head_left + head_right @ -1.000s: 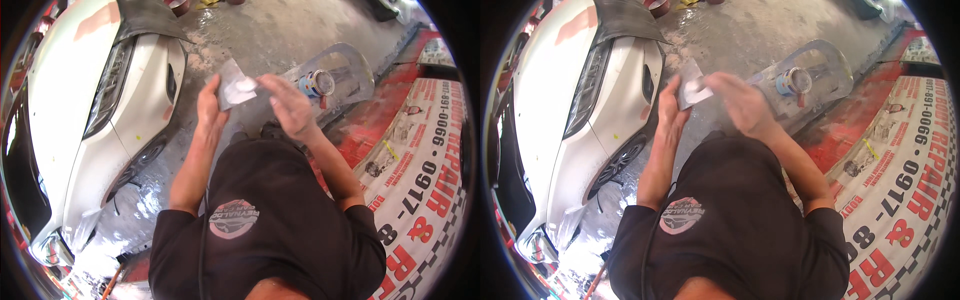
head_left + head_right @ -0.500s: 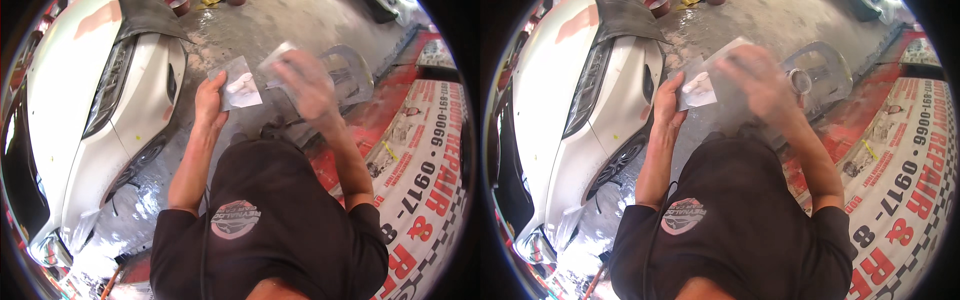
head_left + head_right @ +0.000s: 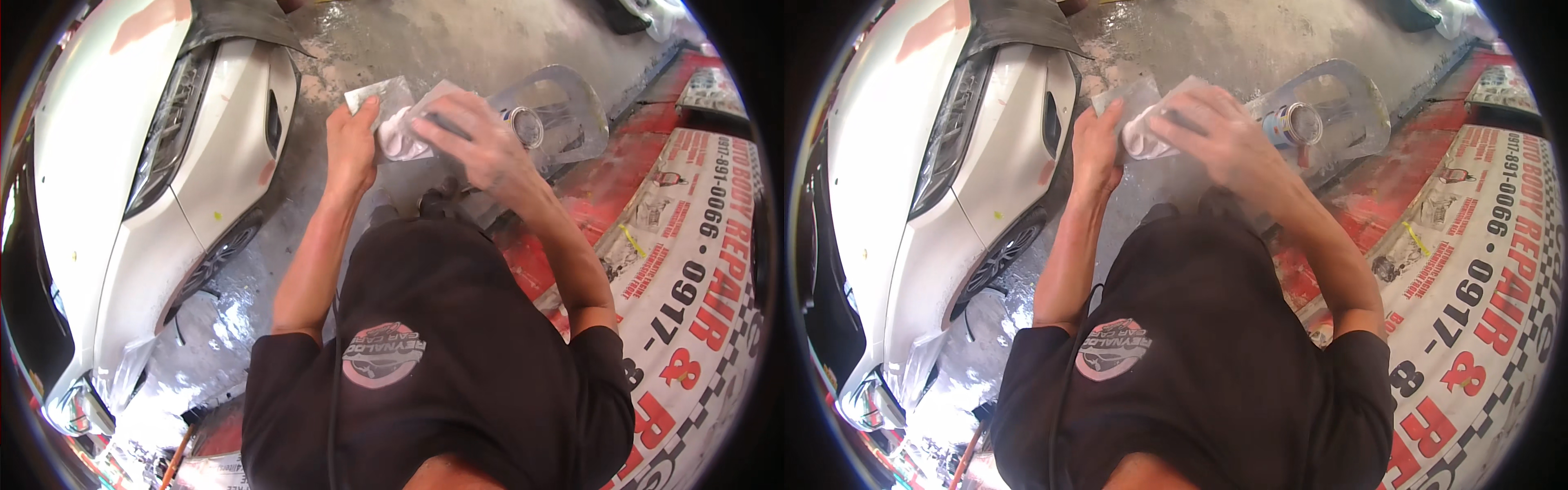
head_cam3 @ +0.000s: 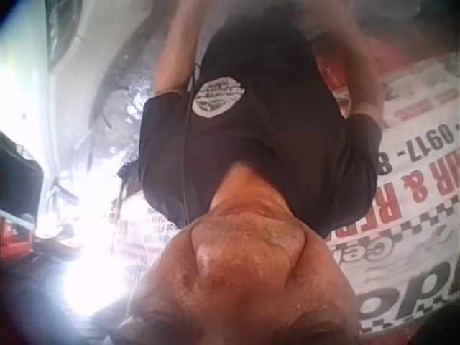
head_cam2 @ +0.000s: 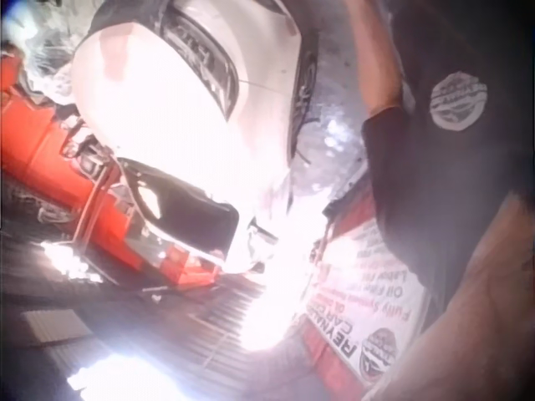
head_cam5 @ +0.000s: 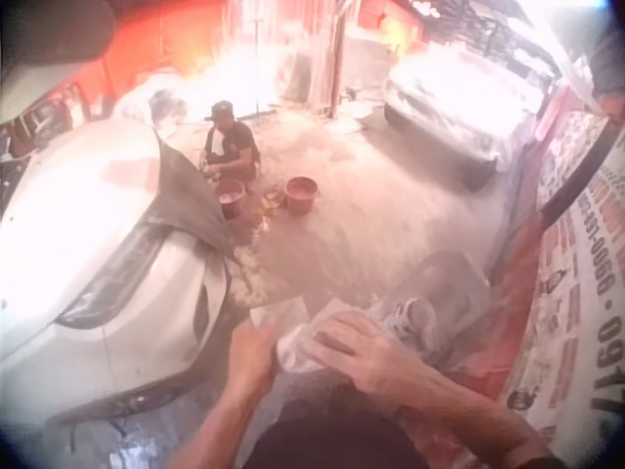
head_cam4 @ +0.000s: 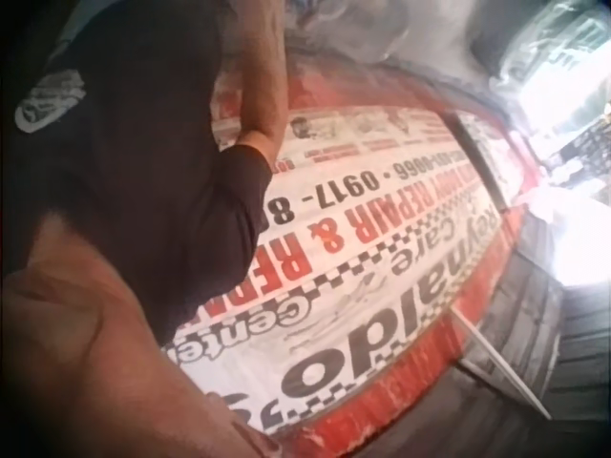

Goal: The person mixes body filler with a hardener on a metal spreader and applies it to the front bumper and wheel arch of a white car. They smooth the filler over the surface using the spreader and a plastic card, then scrape off excess material.

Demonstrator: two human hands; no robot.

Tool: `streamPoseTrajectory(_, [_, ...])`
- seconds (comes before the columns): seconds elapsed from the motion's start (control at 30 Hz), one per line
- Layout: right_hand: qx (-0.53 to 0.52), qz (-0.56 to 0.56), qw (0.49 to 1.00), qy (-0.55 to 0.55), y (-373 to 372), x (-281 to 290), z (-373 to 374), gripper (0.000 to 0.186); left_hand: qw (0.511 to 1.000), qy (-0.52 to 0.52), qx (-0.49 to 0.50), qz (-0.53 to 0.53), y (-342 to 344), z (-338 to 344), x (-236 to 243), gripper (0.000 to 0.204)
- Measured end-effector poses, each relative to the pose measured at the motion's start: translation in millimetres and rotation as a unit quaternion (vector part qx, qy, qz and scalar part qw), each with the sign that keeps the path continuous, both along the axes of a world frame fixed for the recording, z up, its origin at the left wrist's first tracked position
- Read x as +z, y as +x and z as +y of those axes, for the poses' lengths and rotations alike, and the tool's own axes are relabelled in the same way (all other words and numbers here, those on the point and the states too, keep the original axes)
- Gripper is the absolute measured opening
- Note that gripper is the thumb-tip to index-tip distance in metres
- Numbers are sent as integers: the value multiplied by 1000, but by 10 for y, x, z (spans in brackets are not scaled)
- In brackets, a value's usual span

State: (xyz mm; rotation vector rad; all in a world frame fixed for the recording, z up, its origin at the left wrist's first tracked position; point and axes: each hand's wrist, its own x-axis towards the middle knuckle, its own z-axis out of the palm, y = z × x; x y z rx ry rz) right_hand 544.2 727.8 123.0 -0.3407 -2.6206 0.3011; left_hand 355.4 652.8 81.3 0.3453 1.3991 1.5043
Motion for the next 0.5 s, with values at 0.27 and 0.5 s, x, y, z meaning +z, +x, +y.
streamPoseTrajectory(0.27, [8, -13, 1000, 10, -86, -166, 18, 40, 1000, 23, 17, -6, 33, 76, -80, 26])
streamPoseTrajectory(0.5, [23, -44, 998, -43, 1, -387, -204, 46, 1000, -4, -17, 1, 0, 54, -211, 31])
